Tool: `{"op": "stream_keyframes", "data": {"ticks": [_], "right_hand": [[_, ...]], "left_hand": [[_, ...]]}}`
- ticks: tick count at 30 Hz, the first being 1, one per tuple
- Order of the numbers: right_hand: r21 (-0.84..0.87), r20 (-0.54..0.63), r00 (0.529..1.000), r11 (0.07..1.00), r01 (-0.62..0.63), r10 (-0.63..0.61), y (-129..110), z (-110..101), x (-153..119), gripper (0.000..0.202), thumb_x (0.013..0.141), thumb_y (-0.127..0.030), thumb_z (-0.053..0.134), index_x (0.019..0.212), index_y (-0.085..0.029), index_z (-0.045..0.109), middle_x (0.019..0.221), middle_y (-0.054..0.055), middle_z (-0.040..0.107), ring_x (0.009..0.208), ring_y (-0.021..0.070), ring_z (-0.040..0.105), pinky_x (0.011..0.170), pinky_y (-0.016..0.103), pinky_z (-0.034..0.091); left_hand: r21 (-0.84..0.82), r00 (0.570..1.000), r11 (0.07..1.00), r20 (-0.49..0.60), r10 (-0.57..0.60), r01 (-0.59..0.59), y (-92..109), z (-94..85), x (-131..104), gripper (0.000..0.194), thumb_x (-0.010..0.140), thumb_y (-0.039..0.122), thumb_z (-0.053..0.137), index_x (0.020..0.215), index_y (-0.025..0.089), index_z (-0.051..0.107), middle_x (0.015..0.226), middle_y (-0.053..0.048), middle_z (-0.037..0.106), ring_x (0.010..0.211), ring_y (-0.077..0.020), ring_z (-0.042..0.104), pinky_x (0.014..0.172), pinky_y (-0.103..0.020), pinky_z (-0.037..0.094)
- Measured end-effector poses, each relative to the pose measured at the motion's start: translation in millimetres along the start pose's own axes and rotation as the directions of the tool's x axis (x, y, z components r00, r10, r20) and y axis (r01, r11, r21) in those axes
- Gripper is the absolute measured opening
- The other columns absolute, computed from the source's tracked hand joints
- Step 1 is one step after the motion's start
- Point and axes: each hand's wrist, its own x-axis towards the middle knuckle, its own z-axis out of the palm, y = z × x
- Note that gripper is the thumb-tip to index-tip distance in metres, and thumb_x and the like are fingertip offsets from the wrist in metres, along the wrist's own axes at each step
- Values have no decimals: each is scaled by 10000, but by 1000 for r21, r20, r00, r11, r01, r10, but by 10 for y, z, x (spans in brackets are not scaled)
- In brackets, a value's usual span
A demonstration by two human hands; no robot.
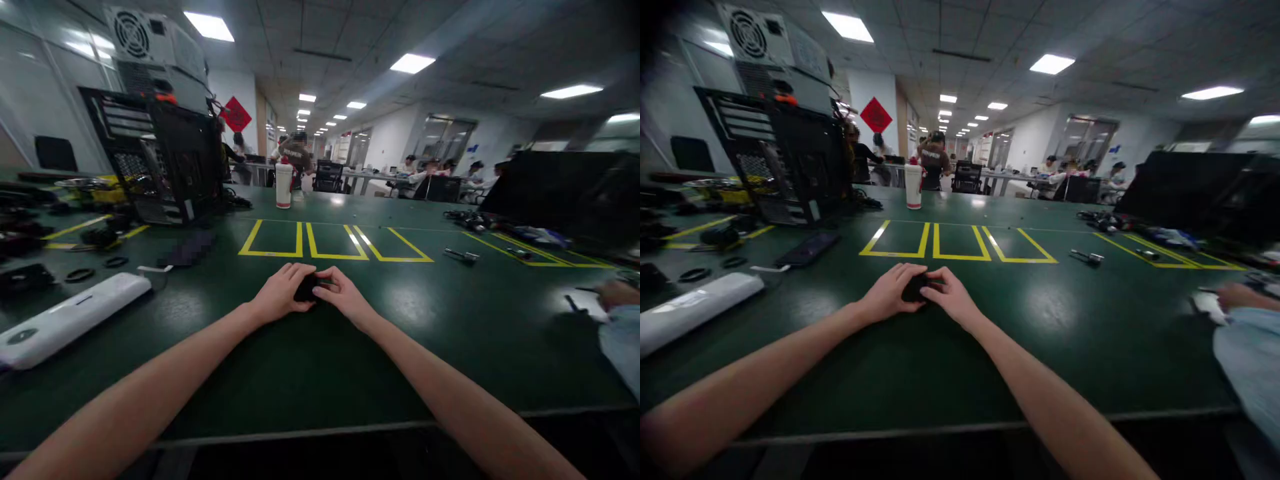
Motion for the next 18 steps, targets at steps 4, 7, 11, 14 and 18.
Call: {"op": "stream_keyframes", "data": {"ticks": [4,7,11,14,18], "right_hand": [[-38,-34,999,999,-7,6,-17,-9,13,270,673,-236,622,912,-183,507,956,22,558,896,140,556,869,339,413],[-47,-15,998,997,-69,68,-11,-23,14,327,675,-232,619,976,-181,500,1015,48,559,957,162,546,898,364,402],[-21,39,999,1000,-17,18,26,-34,2,364,624,-180,663,933,-196,472,1015,22,540,971,165,543,881,358,426],[-22,33,999,1000,2,-1,36,-25,-3,336,631,-187,661,904,-198,465,1016,14,521,965,154,542,874,344,430],[-18,9,1000,1000,8,-8,14,-9,12,238,684,-227,615,877,-189,479,945,10,540,904,138,559,868,346,428]], "left_hand": [[-11,1000,1000,1,-10,10,4,-2,13,573,670,299,619,1166,182,359,1106,-72,507,999,-228,483,859,-376,419],[-22,1000,1000,13,-16,16,10,-21,11,585,669,308,621,1174,192,350,1114,-70,502,1000,-235,481,847,-384,426],[-28,999,999,28,-20,20,18,-38,5,582,670,288,622,1175,189,349,1122,-71,499,1000,-235,478,848,-383,423],[-29,999,999,32,-25,26,18,-32,5,587,670,286,623,1179,189,347,1123,-73,497,1003,-238,476,845,-389,423],[-37,999,999,26,-31,32,11,-26,9,591,670,293,624,1183,199,346,1119,-73,496,1006,-244,476,833,-395,429]]}}
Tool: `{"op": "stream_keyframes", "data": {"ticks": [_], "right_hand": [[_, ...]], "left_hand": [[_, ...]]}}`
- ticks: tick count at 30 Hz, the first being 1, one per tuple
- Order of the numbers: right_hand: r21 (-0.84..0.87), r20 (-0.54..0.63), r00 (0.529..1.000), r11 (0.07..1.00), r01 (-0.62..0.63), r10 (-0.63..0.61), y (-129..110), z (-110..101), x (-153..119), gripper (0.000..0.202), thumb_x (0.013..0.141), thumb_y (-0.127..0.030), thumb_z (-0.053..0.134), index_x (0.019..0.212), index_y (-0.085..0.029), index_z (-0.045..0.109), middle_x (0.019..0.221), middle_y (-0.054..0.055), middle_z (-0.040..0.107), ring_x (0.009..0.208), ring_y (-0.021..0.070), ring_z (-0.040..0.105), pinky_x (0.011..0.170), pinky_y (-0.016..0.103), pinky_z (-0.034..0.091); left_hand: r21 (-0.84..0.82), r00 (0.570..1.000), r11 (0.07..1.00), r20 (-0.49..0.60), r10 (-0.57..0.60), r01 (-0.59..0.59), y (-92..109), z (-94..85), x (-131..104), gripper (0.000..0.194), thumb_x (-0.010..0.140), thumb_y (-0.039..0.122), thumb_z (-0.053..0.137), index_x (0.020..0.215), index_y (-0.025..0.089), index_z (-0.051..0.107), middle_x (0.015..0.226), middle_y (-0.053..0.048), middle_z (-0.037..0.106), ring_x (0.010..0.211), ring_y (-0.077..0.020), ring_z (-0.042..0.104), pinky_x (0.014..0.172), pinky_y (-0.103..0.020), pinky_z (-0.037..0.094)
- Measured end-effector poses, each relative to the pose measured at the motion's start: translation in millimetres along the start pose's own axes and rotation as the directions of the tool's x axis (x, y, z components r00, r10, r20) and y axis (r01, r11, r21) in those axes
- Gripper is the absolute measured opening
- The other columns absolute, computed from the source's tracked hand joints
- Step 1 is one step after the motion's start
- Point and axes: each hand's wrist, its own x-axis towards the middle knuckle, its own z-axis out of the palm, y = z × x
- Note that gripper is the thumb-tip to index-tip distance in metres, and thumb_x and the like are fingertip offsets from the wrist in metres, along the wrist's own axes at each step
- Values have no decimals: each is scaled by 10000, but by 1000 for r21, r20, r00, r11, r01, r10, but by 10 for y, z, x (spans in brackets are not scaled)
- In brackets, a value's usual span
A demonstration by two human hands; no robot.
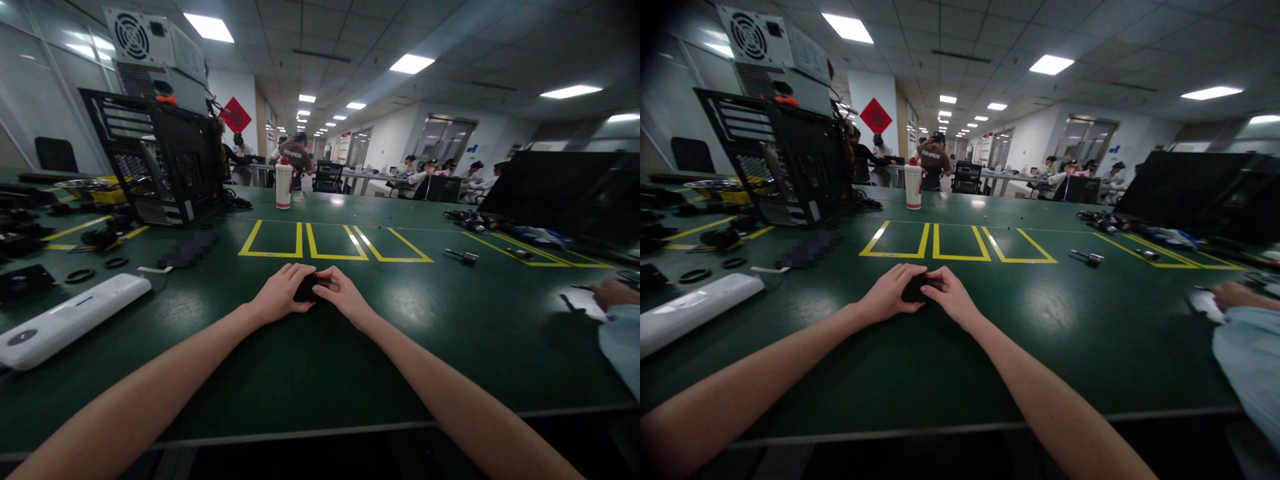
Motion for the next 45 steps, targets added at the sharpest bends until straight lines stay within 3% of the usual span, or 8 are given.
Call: {"op": "stream_keyframes", "data": {"ticks": [6,11,17,28,32,35,40,45], "right_hand": [[-42,-6,996,996,-84,84,-36,-13,-3,334,688,-216,606,997,-181,486,1016,45,546,952,162,552,894,371,410],[-24,18,1000,1000,-14,15,-16,-13,-26,359,619,-182,667,920,-199,472,1025,14,523,982,165,538,879,350,427],[7,-4,1000,1000,-13,13,-24,4,-18,227,693,-244,604,872,-196,473,935,8,545,880,139,567,853,355,435],[1,-13,1000,1000,-20,20,-3,-33,-37,365,590,-216,688,867,-192,451,972,12,535,932,160,553,859,361,438],[-69,-30,999,997,-29,26,9,-21,-58,258,690,-276,599,897,-194,468,990,22,535,852,140,570,819,362,455],[-143,-56,998,989,-39,31,65,-29,-26,287,673,-221,610,929,-193,483,992,24,543,922,144,555,872,353,431],[-397,-181,982,910,-115,46,122,-143,12,264,713,-301,579,945,-189,522,1016,49,550,1001,167,519,943,401,359],[-538,52,992,840,-67,113,-53,-210,-100,558,607,-400,669,1100,-210,490,1120,66,505,1047,212,480,934,435,351]], "left_hand": [[-2,1000,1000,3,3,-3,1,-7,0,595,665,289,628,1181,197,346,1122,-69,496,1000,-238,475,835,-389,428],[2,1000,1000,2,2,-2,5,-7,-3,582,670,284,623,1176,197,350,1123,-71,495,1003,-236,475,847,-390,422],[8,1000,1000,-7,0,0,4,8,7,585,666,305,626,1172,196,354,1114,-72,499,1001,-238,482,836,-389,430],[4,1000,1000,-9,1,-1,3,5,4,595,656,296,633,1172,200,351,1111,-68,503,993,-233,485,829,-383,431],[7,999,1000,-28,-18,18,-20,10,-1,582,654,300,632,1161,199,365,1098,-67,505,998,-232,483,847,-379,422],[7,998,999,-40,-40,40,-45,2,-10,581,654,296,632,1163,201,370,1102,-69,502,1012,-237,478,860,-381,416],[8,997,997,-35,-75,76,-70,-11,6,588,655,339,633,1167,194,382,1099,-77,507,1022,-244,481,863,-388,416],[-21,988,988,-40,-151,150,-124,-1,44,569,656,400,625,1137,183,411,1076,-73,527,1006,-238,502,856,-381,422]]}}
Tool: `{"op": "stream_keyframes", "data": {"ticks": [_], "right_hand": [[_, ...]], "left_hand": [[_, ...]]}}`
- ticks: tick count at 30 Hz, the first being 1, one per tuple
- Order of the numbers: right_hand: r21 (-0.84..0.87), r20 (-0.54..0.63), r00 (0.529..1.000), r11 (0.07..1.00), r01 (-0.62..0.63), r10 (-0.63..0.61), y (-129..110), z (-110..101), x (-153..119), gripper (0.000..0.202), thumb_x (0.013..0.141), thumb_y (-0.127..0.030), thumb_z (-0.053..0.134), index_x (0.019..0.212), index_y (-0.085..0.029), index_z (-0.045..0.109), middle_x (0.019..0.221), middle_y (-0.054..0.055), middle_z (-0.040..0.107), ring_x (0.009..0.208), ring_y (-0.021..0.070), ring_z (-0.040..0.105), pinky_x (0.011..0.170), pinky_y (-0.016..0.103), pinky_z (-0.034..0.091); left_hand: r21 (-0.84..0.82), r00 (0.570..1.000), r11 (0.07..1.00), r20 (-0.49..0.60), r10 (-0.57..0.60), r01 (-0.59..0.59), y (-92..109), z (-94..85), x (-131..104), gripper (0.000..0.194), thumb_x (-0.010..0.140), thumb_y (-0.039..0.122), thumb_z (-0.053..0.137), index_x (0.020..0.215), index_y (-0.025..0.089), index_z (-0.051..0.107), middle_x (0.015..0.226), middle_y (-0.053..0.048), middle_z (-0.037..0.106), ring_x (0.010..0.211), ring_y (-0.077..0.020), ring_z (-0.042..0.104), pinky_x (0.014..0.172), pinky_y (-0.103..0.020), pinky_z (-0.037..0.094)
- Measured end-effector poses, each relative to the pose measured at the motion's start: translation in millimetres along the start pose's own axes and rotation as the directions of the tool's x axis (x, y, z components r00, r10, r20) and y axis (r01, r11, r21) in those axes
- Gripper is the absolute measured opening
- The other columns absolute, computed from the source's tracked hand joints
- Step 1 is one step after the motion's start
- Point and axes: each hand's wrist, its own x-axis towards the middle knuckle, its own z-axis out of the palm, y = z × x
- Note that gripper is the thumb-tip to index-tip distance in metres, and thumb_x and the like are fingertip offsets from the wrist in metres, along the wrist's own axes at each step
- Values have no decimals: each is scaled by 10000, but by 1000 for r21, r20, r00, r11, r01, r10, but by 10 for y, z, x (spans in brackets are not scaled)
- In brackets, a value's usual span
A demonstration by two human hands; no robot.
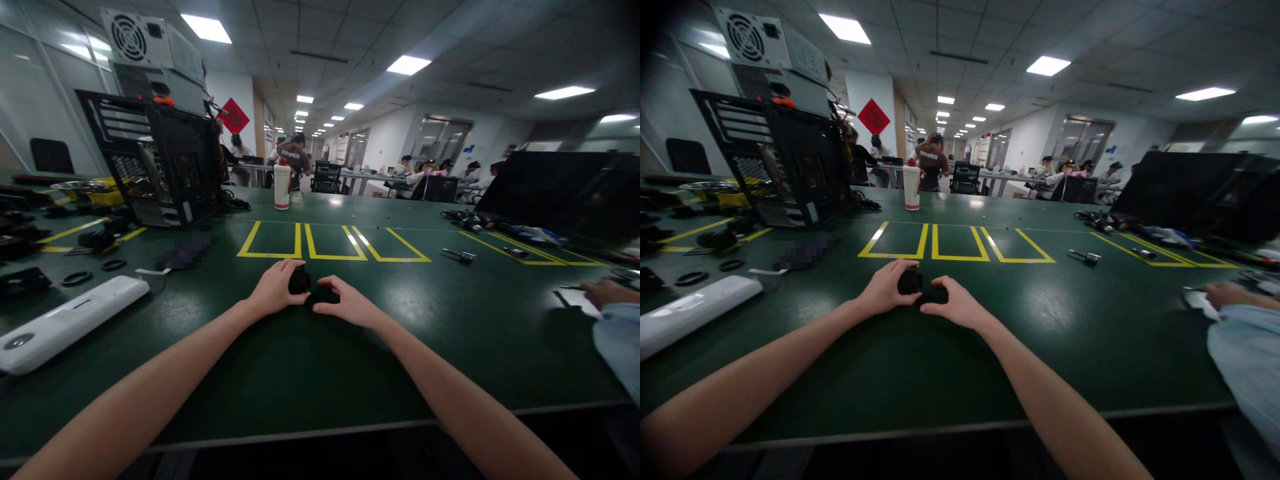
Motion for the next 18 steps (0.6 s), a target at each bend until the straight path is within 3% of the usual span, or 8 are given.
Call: {"op": "stream_keyframes", "data": {"ticks": [3,7,13,18], "right_hand": [[-78,64,997,996,49,-44,-56,-26,-53,651,561,-374,707,1147,-220,468,1129,63,485,1053,218,465,927,428,355],[-123,38,997,989,78,-74,-21,-21,-25,488,652,-316,646,1109,-225,501,1088,51,500,1026,197,481,911,411,367],[-230,-96,995,973,13,-35,114,-52,88,415,659,-303,633,1044,-183,535,1023,57,513,968,190,502,874,392,386],[-231,-114,993,973,-1,-26,163,-99,118,403,657,-304,637,1029,-182,543,1003,51,515,949,186,506,866,381,389]], "left_hand": [[-46,994,993,18,-104,105,-73,26,12,542,675,439,599,1118,181,425,1075,-73,538,982,-236,528,830,-380,440],[-106,970,966,88,-226,235,-147,82,21,528,707,481,551,1119,175,427,1075,-88,544,958,-241,544,795,-387,461],[-114,962,959,119,-246,259,-139,130,31,560,742,508,486,1142,125,402,1092,-142,520,989,-261,525,808,-404,443],[-145,965,958,127,-229,247,-146,117,7,639,680,554,540,1150,152,380,1083,-134,507,982,-267,516,769,-398,457]]}}
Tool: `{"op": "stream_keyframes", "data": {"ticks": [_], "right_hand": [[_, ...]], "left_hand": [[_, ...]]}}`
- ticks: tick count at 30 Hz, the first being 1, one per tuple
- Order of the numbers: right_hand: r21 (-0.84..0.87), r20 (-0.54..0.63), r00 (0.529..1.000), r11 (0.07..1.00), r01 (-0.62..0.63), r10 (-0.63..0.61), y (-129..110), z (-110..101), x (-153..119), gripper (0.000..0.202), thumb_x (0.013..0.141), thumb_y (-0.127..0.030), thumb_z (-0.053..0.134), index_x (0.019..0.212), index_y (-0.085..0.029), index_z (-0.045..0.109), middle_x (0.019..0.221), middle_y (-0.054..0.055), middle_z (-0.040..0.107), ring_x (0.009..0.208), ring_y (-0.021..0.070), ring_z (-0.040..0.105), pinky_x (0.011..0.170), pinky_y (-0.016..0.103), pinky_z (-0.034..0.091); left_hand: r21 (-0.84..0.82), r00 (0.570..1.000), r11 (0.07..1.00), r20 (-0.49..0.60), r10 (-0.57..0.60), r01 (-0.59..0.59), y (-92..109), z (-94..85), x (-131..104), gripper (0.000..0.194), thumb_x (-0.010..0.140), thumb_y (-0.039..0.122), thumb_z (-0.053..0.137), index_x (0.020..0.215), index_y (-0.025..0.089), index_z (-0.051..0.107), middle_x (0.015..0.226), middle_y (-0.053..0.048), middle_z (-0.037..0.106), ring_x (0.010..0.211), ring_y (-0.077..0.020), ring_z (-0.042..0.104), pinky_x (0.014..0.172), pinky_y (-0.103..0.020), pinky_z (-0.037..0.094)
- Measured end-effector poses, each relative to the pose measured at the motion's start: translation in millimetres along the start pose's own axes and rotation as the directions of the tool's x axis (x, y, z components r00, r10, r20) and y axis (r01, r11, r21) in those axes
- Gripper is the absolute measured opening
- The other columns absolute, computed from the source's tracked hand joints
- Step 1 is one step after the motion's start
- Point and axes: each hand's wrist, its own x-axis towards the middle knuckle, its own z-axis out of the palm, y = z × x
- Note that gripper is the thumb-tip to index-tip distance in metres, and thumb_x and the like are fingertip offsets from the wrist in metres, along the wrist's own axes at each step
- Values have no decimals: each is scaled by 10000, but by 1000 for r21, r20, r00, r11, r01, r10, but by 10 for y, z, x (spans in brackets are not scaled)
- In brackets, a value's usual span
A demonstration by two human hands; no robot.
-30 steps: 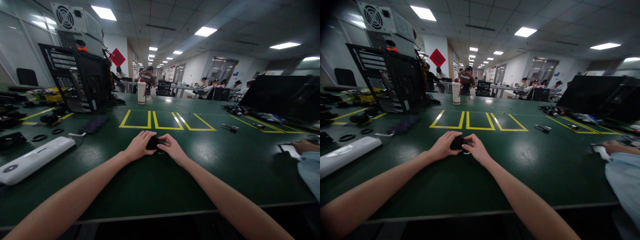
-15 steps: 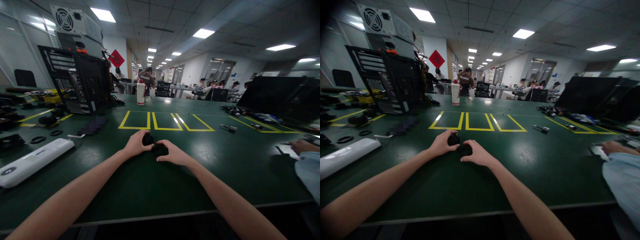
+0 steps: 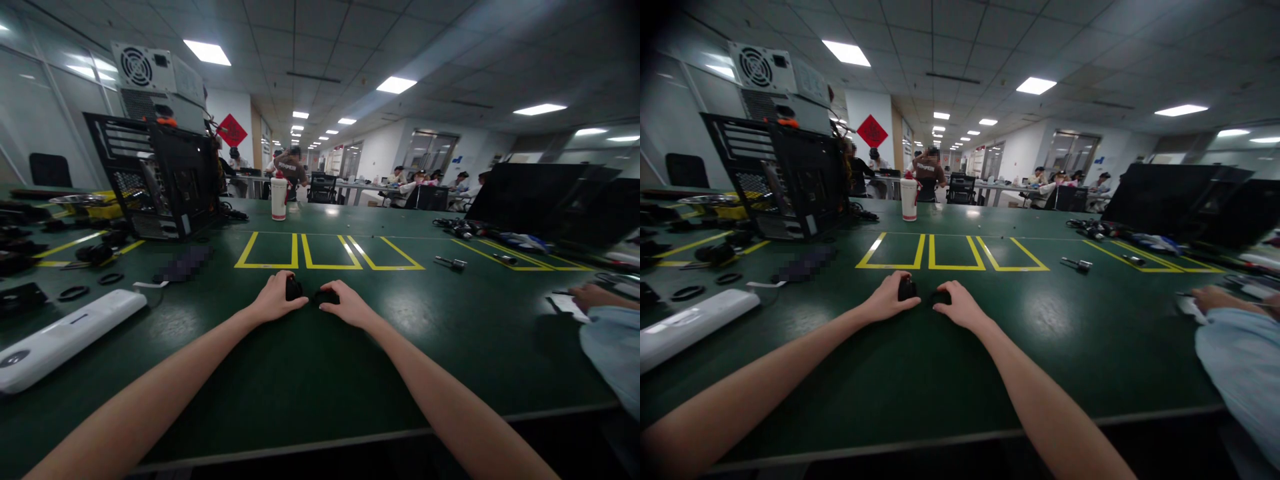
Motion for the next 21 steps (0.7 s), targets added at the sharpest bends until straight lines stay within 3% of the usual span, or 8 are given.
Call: {"op": "stream_keyframes", "data": {"ticks": [4,7,11,13,17,21], "right_hand": [[-22,-22,998,998,-63,63,47,-20,13,464,651,-338,639,1073,-182,526,1060,69,488,1007,206,479,899,391,363],[-89,-53,992,989,-118,114,92,-38,29,511,637,-396,638,1077,-158,536,1108,102,453,1052,236,449,918,409,340],[-140,-44,994,985,-105,100,107,-44,22,361,674,-371,605,968,-162,591,1058,92,473,1032,220,465,914,406,340],[-123,-45,996,989,-81,76,90,-25,4,386,676,-380,604,997,-168,575,1071,90,480,1047,217,461,921,397,336],[-63,-61,998,998,-20,16,26,36,-20,578,673,-432,598,1174,-180,454,1186,99,455,1128,231,411,957,409,303],[-27,26,994,994,103,-102,-112,59,-58,365,752,-352,534,1091,-217,522,1110,52,524,1047,196,478,916,388,352]], "left_hand": [[28,1000,1000,-9,-4,5,-25,-9,-7,650,645,535,586,1142,171,377,1076,-130,503,998,-289,504,784,-433,447],[-11,999,1000,42,-23,23,-24,-9,5,672,657,505,593,1174,165,333,1100,-141,509,987,-279,533,800,-434,445],[-92,993,994,101,-56,66,37,-24,-12,616,681,427,598,1163,152,333,1087,-149,535,938,-259,575,747,-389,482],[-118,994,991,97,-52,63,83,-53,-67,574,690,395,593,1149,153,346,1080,-147,536,932,-253,578,732,-381,491],[-176,990,983,140,-19,43,200,-187,-315,549,701,372,581,1152,168,343,1089,-130,526,941,-236,572,735,-365,498],[-145,981,988,194,-25,54,327,-420,-717,517,692,348,581,1135,209,354,1084,-87,541,979,-228,557,830,-381,465]]}}
